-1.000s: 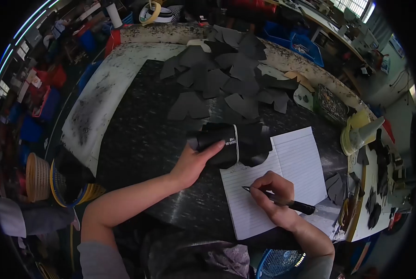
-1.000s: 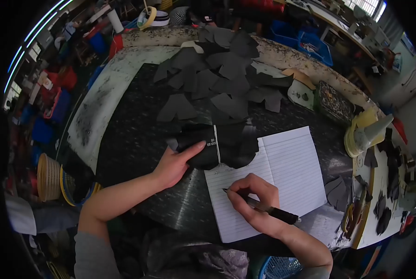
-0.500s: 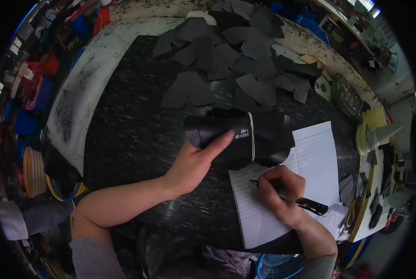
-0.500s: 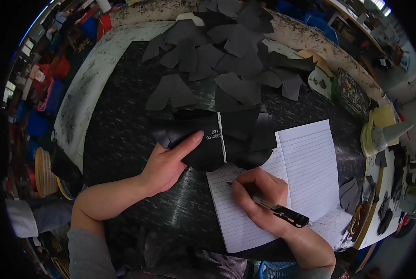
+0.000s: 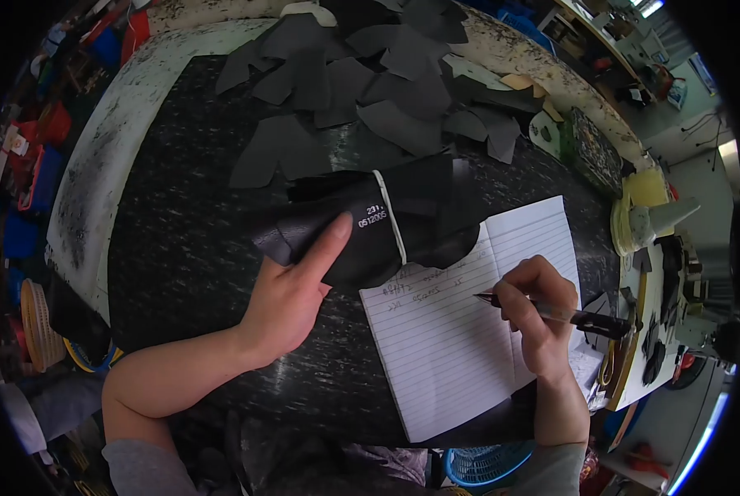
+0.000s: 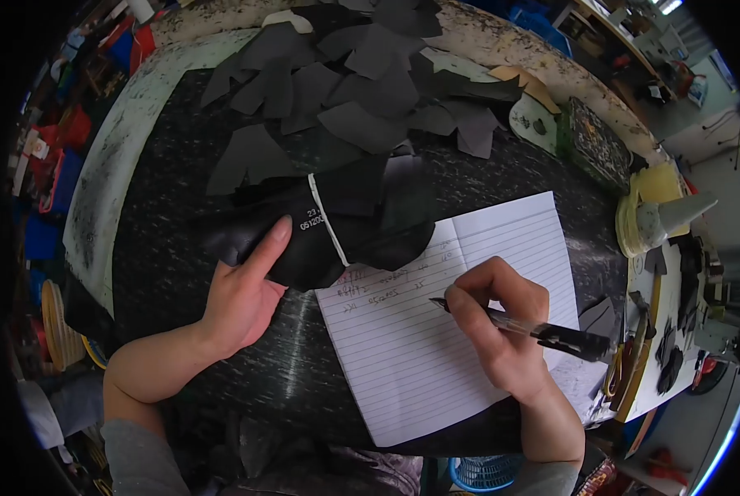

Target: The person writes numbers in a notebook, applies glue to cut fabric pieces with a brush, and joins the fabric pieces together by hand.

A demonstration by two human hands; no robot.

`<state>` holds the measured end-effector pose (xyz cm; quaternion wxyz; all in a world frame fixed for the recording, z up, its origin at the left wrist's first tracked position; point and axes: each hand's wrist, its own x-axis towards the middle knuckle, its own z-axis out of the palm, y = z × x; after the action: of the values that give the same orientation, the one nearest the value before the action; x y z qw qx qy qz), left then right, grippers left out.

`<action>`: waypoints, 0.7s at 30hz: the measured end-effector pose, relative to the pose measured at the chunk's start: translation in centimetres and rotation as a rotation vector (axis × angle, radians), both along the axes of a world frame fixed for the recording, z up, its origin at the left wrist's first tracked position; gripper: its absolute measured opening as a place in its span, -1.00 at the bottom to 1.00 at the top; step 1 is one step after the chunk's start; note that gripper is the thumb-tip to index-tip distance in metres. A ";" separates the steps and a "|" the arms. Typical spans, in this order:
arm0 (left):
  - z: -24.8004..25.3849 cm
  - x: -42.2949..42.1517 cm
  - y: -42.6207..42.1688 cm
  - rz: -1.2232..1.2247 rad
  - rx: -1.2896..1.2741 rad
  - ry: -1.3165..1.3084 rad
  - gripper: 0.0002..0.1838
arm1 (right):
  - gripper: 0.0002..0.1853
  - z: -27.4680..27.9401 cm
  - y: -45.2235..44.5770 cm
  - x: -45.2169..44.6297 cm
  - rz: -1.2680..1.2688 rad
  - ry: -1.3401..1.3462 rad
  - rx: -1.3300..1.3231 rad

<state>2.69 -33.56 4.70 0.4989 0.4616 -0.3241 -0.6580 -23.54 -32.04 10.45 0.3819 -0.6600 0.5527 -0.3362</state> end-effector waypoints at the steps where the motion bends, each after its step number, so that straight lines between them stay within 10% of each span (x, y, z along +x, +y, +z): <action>1: -0.2 0.1 0.0 -0.009 -0.003 0.002 -0.70 | -0.87 0.1 -0.2 0.0 -0.025 -0.017 0.086; 21: 0.2 -0.7 -0.2 -0.010 -0.176 -0.007 -0.68 | -0.93 -2.4 -0.9 -0.9 -0.062 -0.134 0.065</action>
<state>2.03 -33.71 4.91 0.5332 0.4165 -0.3848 -0.6278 -24.46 -32.96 8.02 0.4286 -0.6057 0.5568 -0.3734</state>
